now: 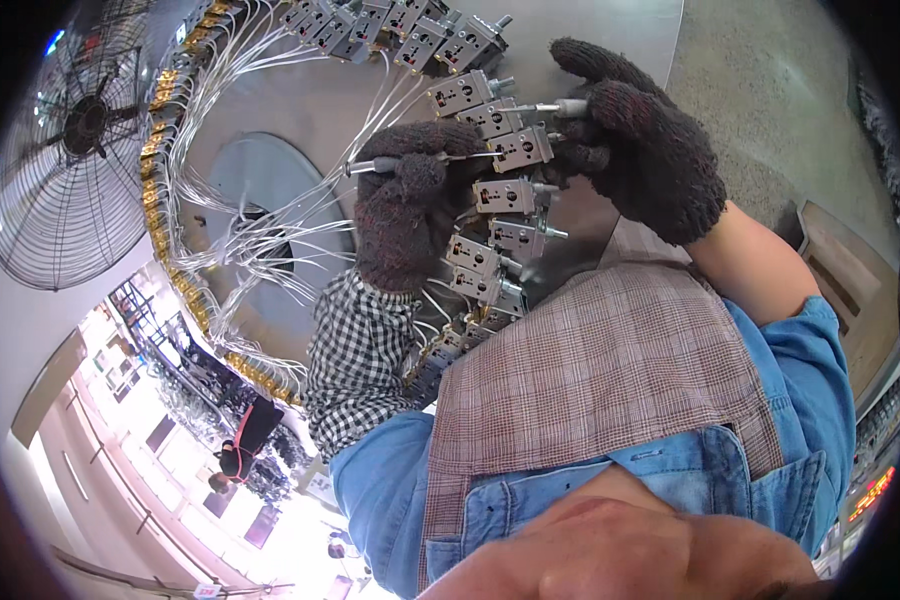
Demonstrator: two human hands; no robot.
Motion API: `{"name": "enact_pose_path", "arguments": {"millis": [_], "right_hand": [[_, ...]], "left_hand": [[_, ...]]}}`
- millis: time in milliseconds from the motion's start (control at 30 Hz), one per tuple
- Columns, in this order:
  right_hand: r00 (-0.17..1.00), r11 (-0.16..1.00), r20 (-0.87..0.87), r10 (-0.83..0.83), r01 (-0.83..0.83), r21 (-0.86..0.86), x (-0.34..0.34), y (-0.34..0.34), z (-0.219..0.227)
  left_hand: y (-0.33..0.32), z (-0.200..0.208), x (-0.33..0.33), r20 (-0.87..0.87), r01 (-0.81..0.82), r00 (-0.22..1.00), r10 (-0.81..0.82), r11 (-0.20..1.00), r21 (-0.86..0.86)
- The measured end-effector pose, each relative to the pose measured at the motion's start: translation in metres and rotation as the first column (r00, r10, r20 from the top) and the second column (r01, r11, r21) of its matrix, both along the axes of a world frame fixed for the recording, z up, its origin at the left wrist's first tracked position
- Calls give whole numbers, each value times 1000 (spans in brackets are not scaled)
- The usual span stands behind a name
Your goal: The person uses a small probe tool to inspect and test each electronic component in a large circular array.
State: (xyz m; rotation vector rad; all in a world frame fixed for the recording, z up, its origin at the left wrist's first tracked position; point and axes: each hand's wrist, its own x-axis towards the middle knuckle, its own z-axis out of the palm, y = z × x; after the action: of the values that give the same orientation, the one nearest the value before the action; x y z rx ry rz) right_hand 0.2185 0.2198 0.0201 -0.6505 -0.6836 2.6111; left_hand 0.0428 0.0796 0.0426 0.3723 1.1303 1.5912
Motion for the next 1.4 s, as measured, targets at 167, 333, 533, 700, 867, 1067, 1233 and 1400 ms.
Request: {"name": "enact_pose_path", "arguments": {"millis": [167,333,533,700,867,1067,1233,1400], "right_hand": [[999,1000,-38,25,-26,-14,-19,50,8],[991,995,-123,61,-69,-66,-49,120,9],[995,1000,-100,3,-6,-24,-109,181,10],[983,994,-163,79,-89,-58,-144,173,-8],[989,984,-88,118,-128,-123,-150,120,-25],[988,986,0,153,-153,71,-121,87,-60],[956,963,179,234,-253,91,-94,109,-38],[952,876,254,169,-263,404,-81,113,-22]], "left_hand": [[41,9,-7,-61,-82,995,81,997,-5],[105,11,-23,-16,-145,989,145,989,-16],[163,-3,-55,-116,-287,949,294,955,74],[153,-26,-74,-84,-392,913,400,915,90],[101,-44,-78,-165,-482,857,487,873,72],[60,-40,-59,-86,-376,923,376,926,14],[58,-16,-47,15,-445,895,447,893,-66],[46,-9,-40,97,-471,873,478,878,-86]]}}
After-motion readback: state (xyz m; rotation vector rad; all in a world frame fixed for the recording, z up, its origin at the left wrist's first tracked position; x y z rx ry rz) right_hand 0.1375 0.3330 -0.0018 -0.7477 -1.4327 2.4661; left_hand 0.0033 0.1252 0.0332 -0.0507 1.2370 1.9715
